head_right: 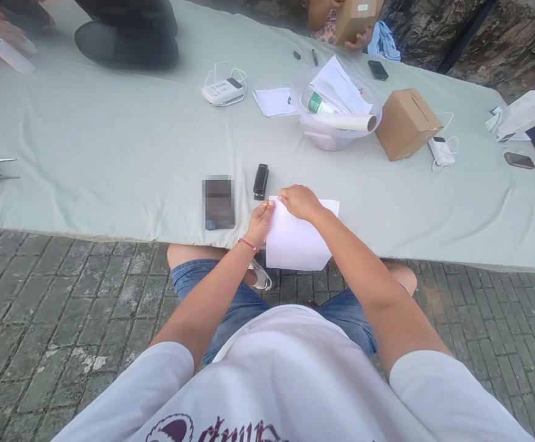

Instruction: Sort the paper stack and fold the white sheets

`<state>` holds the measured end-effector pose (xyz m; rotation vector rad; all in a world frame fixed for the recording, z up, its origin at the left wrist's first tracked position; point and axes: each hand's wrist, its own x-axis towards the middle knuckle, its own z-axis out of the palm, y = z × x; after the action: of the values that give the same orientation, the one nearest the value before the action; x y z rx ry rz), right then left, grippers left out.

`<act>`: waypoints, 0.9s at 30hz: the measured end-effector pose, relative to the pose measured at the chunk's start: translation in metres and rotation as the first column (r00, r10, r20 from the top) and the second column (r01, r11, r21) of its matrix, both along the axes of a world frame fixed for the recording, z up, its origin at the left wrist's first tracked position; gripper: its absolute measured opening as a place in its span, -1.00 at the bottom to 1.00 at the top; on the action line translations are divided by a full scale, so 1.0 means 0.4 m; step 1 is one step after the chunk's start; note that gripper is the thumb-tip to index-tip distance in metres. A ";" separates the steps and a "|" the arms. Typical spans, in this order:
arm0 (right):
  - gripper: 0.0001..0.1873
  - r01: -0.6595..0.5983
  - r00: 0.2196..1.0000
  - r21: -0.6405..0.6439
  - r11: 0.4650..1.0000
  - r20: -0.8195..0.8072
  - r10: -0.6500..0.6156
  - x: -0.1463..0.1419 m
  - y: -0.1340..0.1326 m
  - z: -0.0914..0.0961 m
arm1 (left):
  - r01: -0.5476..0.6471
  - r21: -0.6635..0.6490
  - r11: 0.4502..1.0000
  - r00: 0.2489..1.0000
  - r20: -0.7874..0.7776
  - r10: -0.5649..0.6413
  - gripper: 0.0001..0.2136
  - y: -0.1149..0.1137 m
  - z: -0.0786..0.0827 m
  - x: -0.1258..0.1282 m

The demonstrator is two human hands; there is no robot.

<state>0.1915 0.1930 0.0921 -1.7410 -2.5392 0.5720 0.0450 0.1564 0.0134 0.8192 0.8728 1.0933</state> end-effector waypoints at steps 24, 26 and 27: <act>-0.66 0.153 0.962 -0.068 0.986 -0.218 -0.164 -0.014 -0.044 -0.012 | 0.060 -0.037 0.998 0.853 -0.517 -0.071 -0.70 -0.162 0.018 -0.115; -0.66 0.109 0.961 -0.110 0.988 -0.243 -0.133 -0.013 -0.043 -0.010 | 0.079 -0.051 0.996 0.842 -0.530 -0.094 -0.71 -0.173 0.016 -0.120; -0.66 0.092 0.960 -0.134 0.987 -0.251 -0.124 -0.013 -0.041 -0.010 | 0.094 -0.058 0.994 0.843 -0.527 -0.111 -0.71 -0.178 0.017 -0.121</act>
<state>0.1862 0.1767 0.0880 -1.6986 -2.2614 0.8991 -0.0035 0.0853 0.0201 1.1579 1.2870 0.7595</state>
